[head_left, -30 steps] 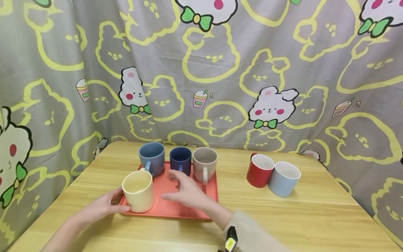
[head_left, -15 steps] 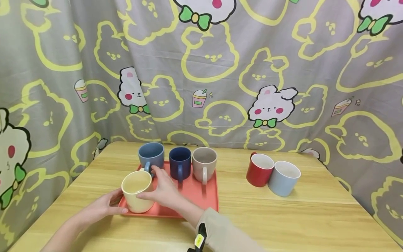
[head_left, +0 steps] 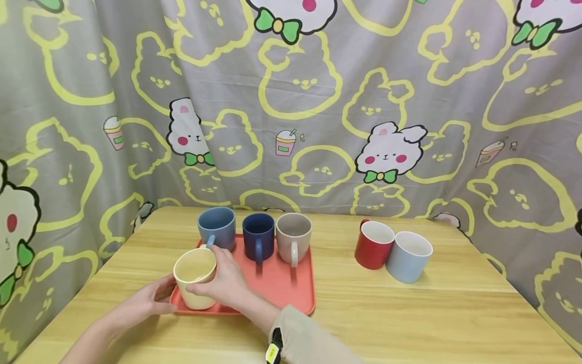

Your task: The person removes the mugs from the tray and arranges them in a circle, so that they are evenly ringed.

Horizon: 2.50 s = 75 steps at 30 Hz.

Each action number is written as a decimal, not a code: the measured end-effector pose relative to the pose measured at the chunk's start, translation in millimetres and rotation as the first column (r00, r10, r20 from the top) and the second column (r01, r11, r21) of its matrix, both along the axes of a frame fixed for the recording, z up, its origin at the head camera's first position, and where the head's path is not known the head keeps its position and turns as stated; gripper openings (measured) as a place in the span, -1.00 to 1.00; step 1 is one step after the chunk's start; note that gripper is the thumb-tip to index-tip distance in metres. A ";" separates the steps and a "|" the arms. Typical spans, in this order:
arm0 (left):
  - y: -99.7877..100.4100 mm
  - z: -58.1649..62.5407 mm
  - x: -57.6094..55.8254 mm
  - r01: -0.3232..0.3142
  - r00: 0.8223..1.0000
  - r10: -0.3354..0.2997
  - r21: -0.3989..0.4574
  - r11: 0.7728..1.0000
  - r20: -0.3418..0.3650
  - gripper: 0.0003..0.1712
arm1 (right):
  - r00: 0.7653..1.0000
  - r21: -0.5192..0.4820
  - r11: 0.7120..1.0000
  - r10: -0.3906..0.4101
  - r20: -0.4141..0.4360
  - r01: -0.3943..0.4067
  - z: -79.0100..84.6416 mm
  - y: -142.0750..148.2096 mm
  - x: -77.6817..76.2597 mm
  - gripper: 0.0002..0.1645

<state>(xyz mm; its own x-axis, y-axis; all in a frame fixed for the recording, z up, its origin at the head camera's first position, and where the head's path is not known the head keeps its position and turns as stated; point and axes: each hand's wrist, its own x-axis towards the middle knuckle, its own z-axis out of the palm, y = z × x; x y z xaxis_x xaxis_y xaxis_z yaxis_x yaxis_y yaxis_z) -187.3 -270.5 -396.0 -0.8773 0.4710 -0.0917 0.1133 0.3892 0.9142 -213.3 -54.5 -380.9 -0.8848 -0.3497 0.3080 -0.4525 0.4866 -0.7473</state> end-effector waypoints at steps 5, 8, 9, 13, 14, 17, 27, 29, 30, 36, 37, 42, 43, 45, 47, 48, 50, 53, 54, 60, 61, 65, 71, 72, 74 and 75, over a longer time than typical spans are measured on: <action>-0.8 -1.0 -0.8 0.001 1.000 -0.001 0.024 1.000 0.018 -0.01 | 1.000 -0.005 1.000 -0.028 -0.013 0.028 -2.3 -3.3 0.9 0.08; -0.2 -0.9 -1.4 0.006 1.000 -0.006 0.018 1.000 0.018 -0.01 | 0.999 -0.013 0.999 -0.042 -0.020 0.041 -3.4 -4.7 0.6 0.07; -0.1 -0.8 -1.5 0.008 1.000 -0.008 0.016 1.000 0.018 -0.01 | 0.999 -0.014 0.999 -0.042 -0.024 0.042 -3.6 -4.9 0.5 0.07; -0.4 -0.6 -1.8 0.004 1.000 -0.004 -0.005 1.000 0.011 -0.02 | 0.999 -0.014 0.999 -0.034 -0.038 0.034 -4.3 -5.4 0.1 0.06; -0.7 -0.6 -1.8 0.002 1.000 -0.002 -0.011 1.000 0.010 -0.02 | 0.999 -0.011 0.999 -0.035 -0.039 0.035 -4.2 -5.6 0.1 0.06; -1.0 -0.3 -1.6 -0.004 1.000 0.004 -0.022 1.000 0.013 -0.02 | 0.998 -0.007 0.999 -0.048 -0.029 0.048 -3.9 -6.7 0.6 0.05; -0.2 2.5 -3.4 -0.005 1.000 0.005 -0.012 1.000 0.006 0.00 | 0.992 0.018 0.991 -0.129 -0.001 0.129 -2.9 -12.5 3.6 0.06; 0.0 2.7 -3.6 -0.005 1.000 0.005 -0.013 1.000 0.001 0.00 | 0.990 0.024 0.990 -0.138 -0.010 0.138 -3.6 -13.3 3.9 0.05; 0.0 2.9 -3.5 -0.004 1.000 0.004 -0.013 1.000 -0.003 0.00 | 0.990 0.026 0.990 -0.140 -0.018 0.140 -3.9 -13.5 3.8 0.05; 0.7 2.8 -3.6 0.008 1.000 -0.009 -0.015 1.000 -0.019 -0.03 | 0.989 0.018 0.990 -0.138 -0.048 0.139 -5.4 -12.7 2.5 0.04; 0.9 2.8 -3.8 0.011 1.000 -0.011 -0.014 1.000 -0.018 -0.03 | 0.989 0.014 0.990 -0.136 -0.050 0.137 -5.8 -12.2 2.1 0.05; 1.5 4.3 -4.0 0.010 1.000 -0.010 -0.012 1.000 0.001 -0.02 | 0.995 -0.031 0.996 -0.083 -0.054 0.081 -7.0 -7.1 -0.8 0.01; 1.4 4.3 -4.1 0.009 1.000 -0.009 -0.013 1.000 0.007 -0.02 | 0.996 -0.040 0.997 -0.067 -0.055 0.064 -6.9 -5.4 -1.6 0.00; 1.2 4.2 -4.4 0.006 1.000 -0.006 -0.014 1.000 0.018 -0.01 | 0.998 -0.062 0.998 -0.031 -0.053 0.027 -6.5 -1.7 -2.9 -0.03; 0.7 3.9 -4.7 0.007 1.000 -0.006 -0.013 1.000 0.023 -0.02 | 0.999 -0.082 0.997 0.000 -0.050 -0.004 -5.1 2.2 -3.7 -0.05; 0.5 3.9 -4.7 0.007 1.000 -0.007 -0.011 1.000 0.024 -0.02 | 0.999 -0.089 0.996 0.012 -0.046 -0.016 -4.1 4.1 -3.8 -0.05; 0.0 3.8 -4.5 0.011 1.000 -0.010 -0.011 1.000 0.016 -0.03 | 0.999 -0.105 0.994 0.035 -0.035 -0.038 -1.9 7.9 -3.2 -0.05; -0.5 3.6 -4.0 0.017 1.000 -0.017 -0.001 1.000 0.010 -0.05 | 0.997 -0.122 0.990 0.074 -0.021 -0.076 2.9 13.3 0.4 -0.03; -0.6 3.6 -3.9 0.018 1.000 -0.018 0.000 1.000 0.006 -0.05 | 0.996 -0.125 0.988 0.087 -0.022 -0.089 4.3 15.2 1.9 -0.03; -0.4 3.5 -5.1 0.005 1.000 -0.005 -0.009 1.000 0.001 -0.05 | 0.988 -0.165 0.975 0.152 -0.010 -0.152 12.8 29.1 15.7 -0.01; -0.3 3.5 -5.3 -0.002 1.000 0.002 -0.012 1.000 0.005 -0.05 | 0.988 -0.171 0.974 0.153 -0.002 -0.151 14.3 32.2 18.5 0.00; -0.2 3.1 -5.2 -0.026 1.000 0.027 -0.025 0.999 0.017 -0.04 | 0.990 -0.174 0.975 0.140 -0.005 -0.138 21.2 46.7 28.0 0.02; -1.5 2.7 -4.6 -0.018 0.999 0.019 -0.023 1.000 0.031 -0.04 | 0.981 -0.205 0.959 0.186 -0.062 -0.195 30.0 71.4 37.7 0.01; -1.9 2.6 -4.5 -0.012 0.999 0.013 -0.018 1.000 0.032 -0.04 | 0.979 -0.213 0.955 0.197 -0.061 -0.206 31.2 75.7 39.3 0.01; -2.3 2.3 -4.5 -0.009 0.999 0.010 -0.015 1.000 0.037 -0.04 | 0.976 -0.229 0.949 0.212 -0.039 -0.216 32.8 84.8 42.3 0.00; -2.5 2.2 -4.6 -0.006 0.999 0.006 -0.014 1.000 0.036 -0.05 | 0.976 -0.237 0.947 0.217 -0.026 -0.217 33.4 89.4 43.8 0.00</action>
